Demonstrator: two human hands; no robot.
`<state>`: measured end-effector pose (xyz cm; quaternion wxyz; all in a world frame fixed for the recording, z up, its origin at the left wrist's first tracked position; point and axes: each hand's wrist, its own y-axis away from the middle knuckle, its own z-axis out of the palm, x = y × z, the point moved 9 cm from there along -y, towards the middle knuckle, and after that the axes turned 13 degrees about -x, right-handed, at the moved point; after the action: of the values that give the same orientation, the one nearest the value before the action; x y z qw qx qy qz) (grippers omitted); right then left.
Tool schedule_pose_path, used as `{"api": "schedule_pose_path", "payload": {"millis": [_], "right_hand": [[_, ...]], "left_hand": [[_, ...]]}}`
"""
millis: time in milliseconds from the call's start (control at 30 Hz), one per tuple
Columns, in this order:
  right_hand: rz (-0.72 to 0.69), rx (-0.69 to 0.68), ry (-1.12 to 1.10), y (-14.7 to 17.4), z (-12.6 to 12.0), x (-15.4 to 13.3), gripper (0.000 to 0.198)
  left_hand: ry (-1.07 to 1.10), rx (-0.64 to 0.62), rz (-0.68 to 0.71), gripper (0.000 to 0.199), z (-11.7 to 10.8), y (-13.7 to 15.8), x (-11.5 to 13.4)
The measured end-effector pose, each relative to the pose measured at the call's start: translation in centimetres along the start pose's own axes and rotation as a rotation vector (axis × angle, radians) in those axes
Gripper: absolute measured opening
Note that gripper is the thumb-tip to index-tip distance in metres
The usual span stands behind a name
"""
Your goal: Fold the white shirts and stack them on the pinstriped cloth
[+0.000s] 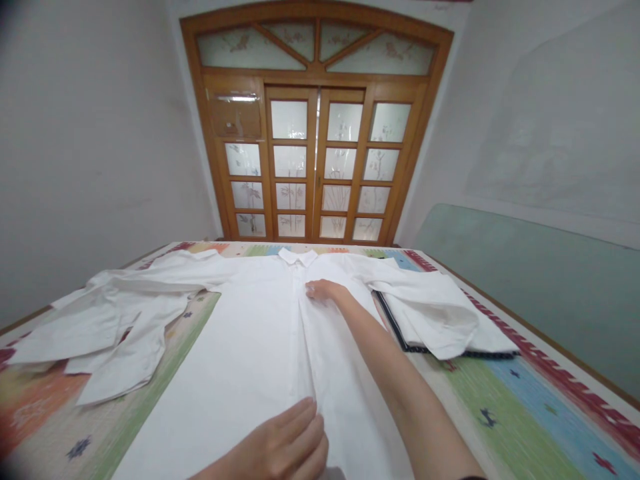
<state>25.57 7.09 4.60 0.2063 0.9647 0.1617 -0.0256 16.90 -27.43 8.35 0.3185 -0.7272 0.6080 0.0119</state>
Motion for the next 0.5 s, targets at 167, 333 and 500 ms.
{"api": "schedule_pose_path", "payload": {"millis": [167, 333, 500], "right_hand": [[0.015, 0.053, 0.024, 0.5, -0.8, -0.4, 0.034], [0.051, 0.211, 0.041, 0.6, -1.5, -1.6, 0.036], [0.114, 0.147, 0.070, 0.1, -1.0, -2.5, 0.037]], "left_hand": [[-0.069, 0.009, 0.032, 0.015, -1.2, 0.9, 0.1], [0.022, -0.048, 0.036, 0.026, 1.7, 2.3, 0.5], [0.179, -0.035, -0.034, 0.028, 3.4, 3.4, -0.2]]}}
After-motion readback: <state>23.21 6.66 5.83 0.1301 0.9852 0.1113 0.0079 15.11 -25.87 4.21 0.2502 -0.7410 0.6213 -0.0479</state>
